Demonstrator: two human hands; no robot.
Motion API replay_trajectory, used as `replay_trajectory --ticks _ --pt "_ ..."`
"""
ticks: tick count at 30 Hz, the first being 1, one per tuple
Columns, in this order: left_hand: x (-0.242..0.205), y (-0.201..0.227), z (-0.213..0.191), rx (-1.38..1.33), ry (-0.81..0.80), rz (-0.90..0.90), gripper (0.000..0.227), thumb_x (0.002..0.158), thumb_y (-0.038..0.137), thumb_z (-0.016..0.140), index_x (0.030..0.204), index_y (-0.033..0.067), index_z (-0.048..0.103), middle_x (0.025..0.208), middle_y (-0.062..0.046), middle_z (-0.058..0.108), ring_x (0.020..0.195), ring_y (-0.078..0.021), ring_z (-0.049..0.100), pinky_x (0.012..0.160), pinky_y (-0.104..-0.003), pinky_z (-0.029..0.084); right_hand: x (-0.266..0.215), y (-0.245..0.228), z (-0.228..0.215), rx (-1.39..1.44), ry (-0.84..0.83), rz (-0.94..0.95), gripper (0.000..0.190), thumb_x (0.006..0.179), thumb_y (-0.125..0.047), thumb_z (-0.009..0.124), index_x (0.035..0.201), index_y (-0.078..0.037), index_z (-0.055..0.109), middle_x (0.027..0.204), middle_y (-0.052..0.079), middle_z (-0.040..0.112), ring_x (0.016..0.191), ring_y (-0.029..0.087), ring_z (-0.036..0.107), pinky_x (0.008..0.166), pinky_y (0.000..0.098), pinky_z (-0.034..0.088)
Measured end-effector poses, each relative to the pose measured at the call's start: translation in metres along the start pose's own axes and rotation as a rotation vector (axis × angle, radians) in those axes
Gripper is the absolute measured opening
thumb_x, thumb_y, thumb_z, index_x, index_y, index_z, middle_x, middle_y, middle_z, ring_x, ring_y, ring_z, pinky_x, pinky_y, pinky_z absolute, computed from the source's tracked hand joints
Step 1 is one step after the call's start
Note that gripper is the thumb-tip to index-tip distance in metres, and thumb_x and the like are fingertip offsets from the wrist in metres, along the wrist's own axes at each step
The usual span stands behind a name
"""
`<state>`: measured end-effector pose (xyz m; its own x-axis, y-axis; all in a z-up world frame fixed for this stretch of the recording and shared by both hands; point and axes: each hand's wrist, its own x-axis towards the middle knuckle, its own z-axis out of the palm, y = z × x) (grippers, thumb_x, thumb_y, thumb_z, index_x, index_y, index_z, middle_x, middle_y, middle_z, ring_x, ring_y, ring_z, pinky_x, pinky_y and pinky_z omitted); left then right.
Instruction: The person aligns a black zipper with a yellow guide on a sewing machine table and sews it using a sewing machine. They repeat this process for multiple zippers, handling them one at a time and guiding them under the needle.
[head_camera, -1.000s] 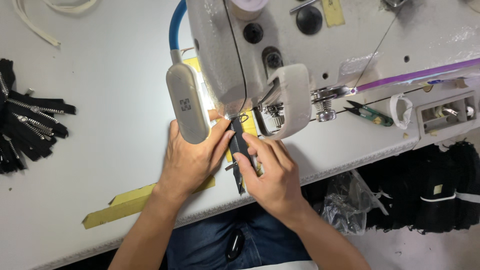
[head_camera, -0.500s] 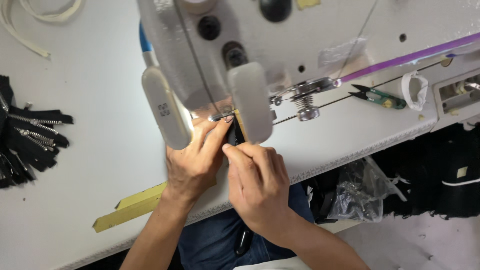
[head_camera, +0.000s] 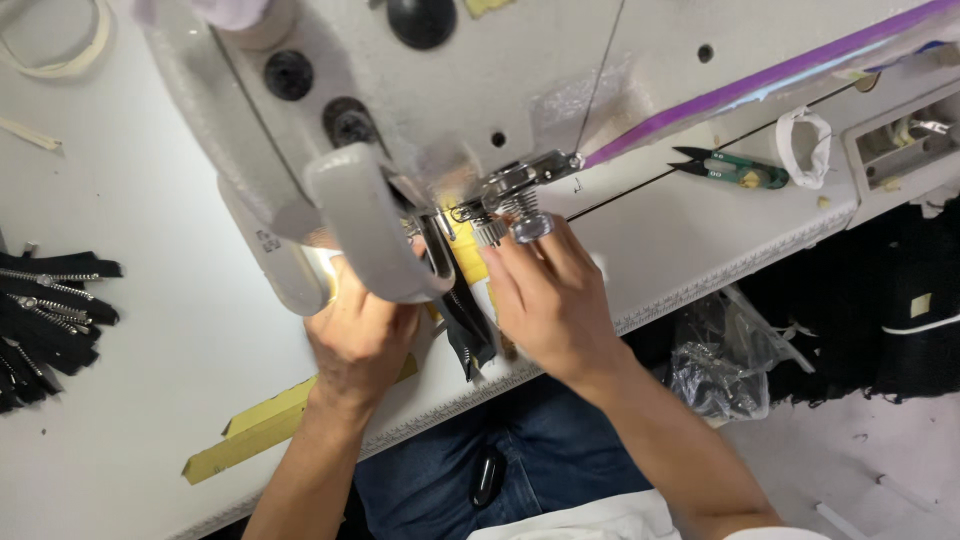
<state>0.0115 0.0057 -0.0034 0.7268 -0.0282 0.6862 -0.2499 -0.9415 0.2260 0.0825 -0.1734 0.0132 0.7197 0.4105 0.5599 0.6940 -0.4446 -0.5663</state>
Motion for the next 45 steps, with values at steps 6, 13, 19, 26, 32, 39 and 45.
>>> replay_trajectory --ticks 6,13,19,26,32,39,45 --pt "0.002 -0.002 -0.002 0.011 0.011 -0.019 0.014 0.097 0.011 0.068 0.106 0.0151 0.078 0.096 0.001 0.07 0.086 -0.0156 0.073 0.076 -0.026 0.055 0.026 -0.002 0.027 -0.13 -0.043 -0.317 0.013 0.09 -0.001 0.076 0.102 0.003 0.077 0.091 0.02 0.071 0.079 0.038 0.07 0.077 0.0446 0.058" --pt "-0.02 -0.022 -0.01 -0.123 0.0 -0.143 0.013 0.097 0.013 0.066 0.105 0.0035 0.071 0.096 -0.016 0.062 0.096 -0.0388 0.062 0.077 -0.046 0.046 0.005 0.009 0.041 -0.108 -0.231 -0.305 0.018 0.095 0.004 0.068 0.106 -0.005 0.08 0.097 0.014 0.072 0.092 0.035 0.072 0.086 0.0447 0.056" --pt "-0.035 -0.028 -0.007 -0.083 -0.042 -0.176 0.02 0.103 0.018 0.06 0.108 0.0023 0.072 0.117 -0.014 0.068 0.11 -0.0342 0.061 0.081 -0.046 0.045 0.001 -0.003 0.042 -0.1 -0.335 -0.26 0.011 0.1 0.001 0.066 0.098 -0.001 0.077 0.107 0.018 0.067 0.092 0.037 0.064 0.09 0.0444 0.049" --pt "-0.032 -0.029 -0.009 -0.073 -0.099 -0.15 0.023 0.105 0.018 0.058 0.115 0.0034 0.072 0.115 -0.01 0.069 0.113 -0.0311 0.059 0.083 -0.044 0.044 0.01 -0.007 0.036 -0.15 -0.419 -0.316 0.019 0.099 0.002 0.063 0.109 -0.003 0.078 0.111 0.018 0.065 0.101 0.039 0.063 0.089 0.0438 0.048" --pt "-0.028 -0.026 -0.012 -0.083 -0.124 -0.161 0.023 0.105 0.019 0.058 0.109 0.0026 0.073 0.112 -0.011 0.071 0.115 -0.0315 0.059 0.085 -0.045 0.043 0.021 -0.027 0.028 -0.252 -0.492 -0.362 0.016 0.098 0.0 0.06 0.106 0.0 0.074 0.115 0.021 0.064 0.104 0.039 0.062 0.093 0.0469 0.048" --pt "-0.029 -0.026 -0.009 -0.033 -0.15 -0.125 0.019 0.102 0.018 0.062 0.107 0.0048 0.075 0.107 -0.012 0.069 0.116 -0.0324 0.058 0.086 -0.047 0.044 0.024 -0.021 0.02 -0.269 -0.551 -0.38 0.022 0.098 -0.004 0.056 0.108 -0.005 0.076 0.123 0.017 0.064 0.106 0.036 0.061 0.091 0.0435 0.047" --pt "-0.025 -0.019 -0.014 -0.006 -0.133 -0.093 0.017 0.101 0.02 0.065 0.105 0.0075 0.076 0.108 -0.014 0.069 0.117 -0.037 0.059 0.089 -0.051 0.045 0.025 -0.028 0.013 -0.254 -0.656 -0.258 0.036 0.094 -0.013 0.049 0.117 -0.004 0.075 0.128 0.02 0.062 0.104 0.039 0.059 0.087 0.0493 0.046"
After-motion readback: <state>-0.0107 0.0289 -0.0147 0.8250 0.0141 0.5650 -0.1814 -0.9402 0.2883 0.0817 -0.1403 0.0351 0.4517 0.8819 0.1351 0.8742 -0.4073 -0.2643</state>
